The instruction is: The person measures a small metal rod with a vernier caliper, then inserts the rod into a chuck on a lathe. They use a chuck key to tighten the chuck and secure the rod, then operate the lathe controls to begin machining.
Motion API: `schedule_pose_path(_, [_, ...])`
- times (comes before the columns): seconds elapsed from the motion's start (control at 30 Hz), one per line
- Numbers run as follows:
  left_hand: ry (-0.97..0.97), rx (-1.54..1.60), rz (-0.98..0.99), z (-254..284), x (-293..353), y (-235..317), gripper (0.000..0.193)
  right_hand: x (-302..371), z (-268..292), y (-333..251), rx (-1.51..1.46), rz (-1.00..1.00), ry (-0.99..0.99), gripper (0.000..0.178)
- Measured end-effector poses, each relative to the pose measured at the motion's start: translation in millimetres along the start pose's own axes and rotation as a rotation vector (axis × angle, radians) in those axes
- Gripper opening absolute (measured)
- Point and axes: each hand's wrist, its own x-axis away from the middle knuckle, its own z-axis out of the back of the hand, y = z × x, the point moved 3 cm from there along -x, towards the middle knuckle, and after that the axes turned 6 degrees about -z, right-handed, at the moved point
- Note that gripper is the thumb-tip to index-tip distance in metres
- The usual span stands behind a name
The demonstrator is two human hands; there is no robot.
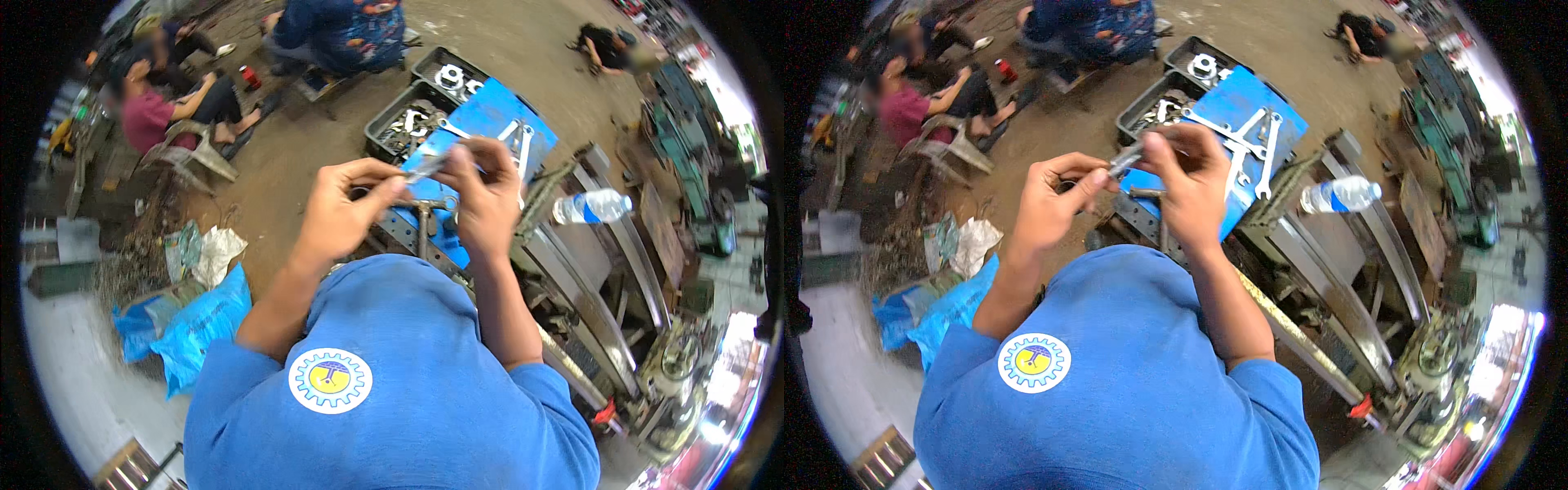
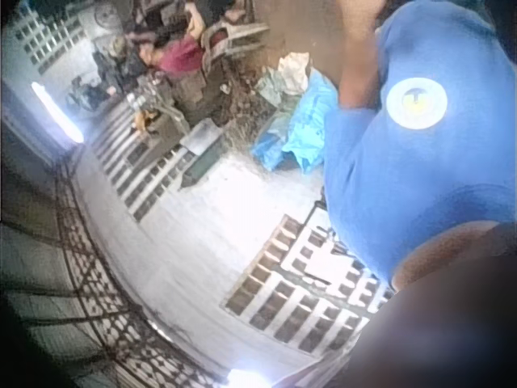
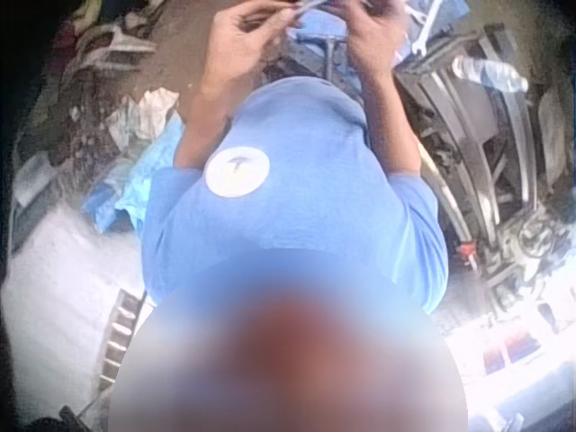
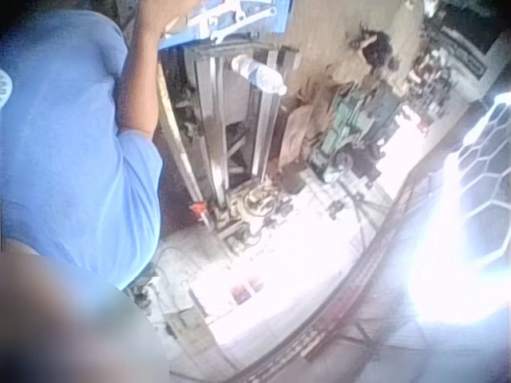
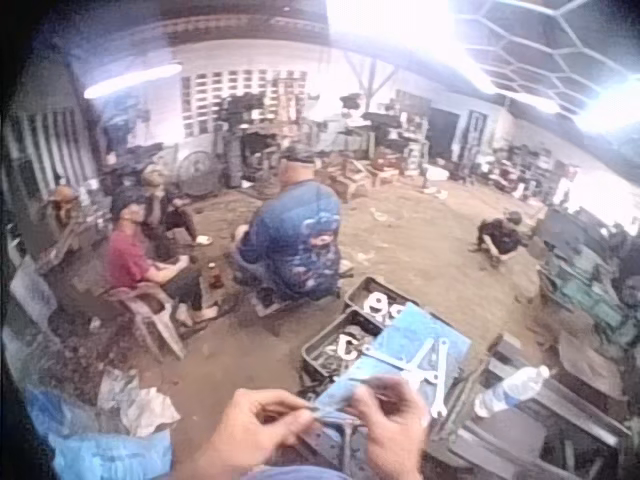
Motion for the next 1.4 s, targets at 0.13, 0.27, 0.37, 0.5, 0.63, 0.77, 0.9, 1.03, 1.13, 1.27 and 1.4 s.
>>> schedule_pose_path(0.13, [-0.050, -0.036, 0.311, 39.7, -2.6, -74.9, 0.026, -74.1, 50.7, 66.5, 0.215, -0.207, -0.009, 0.022])
schedule_pose_path(0.27, [-0.123, -0.036, 0.550, 75.3, 46.3, -126.0, 0.024, -149.3, 146.7, 112.8, 0.841, -0.134, 0.399, 0.023])
schedule_pose_path(0.37, [-0.115, 0.062, 0.691, 79.8, 74.7, -148.1, 0.018, -172.0, 188.8, 165.2, 1.152, -0.158, 0.229, 0.031])
schedule_pose_path(0.5, [-0.155, 0.177, 0.755, 67.4, 87.8, -158.1, 0.021, -164.9, 222.6, 251.2, 1.304, -0.511, -0.069, 0.037])
schedule_pose_path(0.63, [-0.206, 0.146, 0.805, 62.4, 98.1, -157.7, 0.016, -159.0, 254.6, 299.1, 1.195, -0.789, 0.022, 0.034])
schedule_pose_path(0.77, [-0.229, 0.056, 0.869, 66.7, 106.3, -158.4, 0.015, -168.5, 253.0, 289.8, 1.292, -0.459, 0.327, 0.032])
schedule_pose_path(0.9, [-0.261, 0.023, 0.826, 63.7, 89.2, -154.4, 0.015, -145.1, 207.2, 229.2, 0.853, -0.381, 0.356, 0.027])
schedule_pose_path(1.03, [-0.391, -0.224, 0.687, 46.3, 51.0, -139.0, 0.017, -39.2, 121.1, 139.7, 0.591, -0.208, 0.095, 0.024])
schedule_pose_path(1.13, [-0.518, -0.321, 0.566, 18.1, 25.6, -123.3, 0.018, 46.8, 71.4, 93.9, 0.694, -0.086, -0.211, 0.022])
schedule_pose_path(1.27, [-0.724, -0.337, 0.462, -38.7, 9.3, -111.5, 0.019, 87.3, 84.0, 70.1, 0.759, -0.144, -0.286, 0.019])
schedule_pose_path(1.4, [-0.738, -0.309, 0.526, -103.7, 15.1, -110.9, 0.022, 111.5, 124.5, 56.4, 0.818, -0.168, -0.271, 0.016])
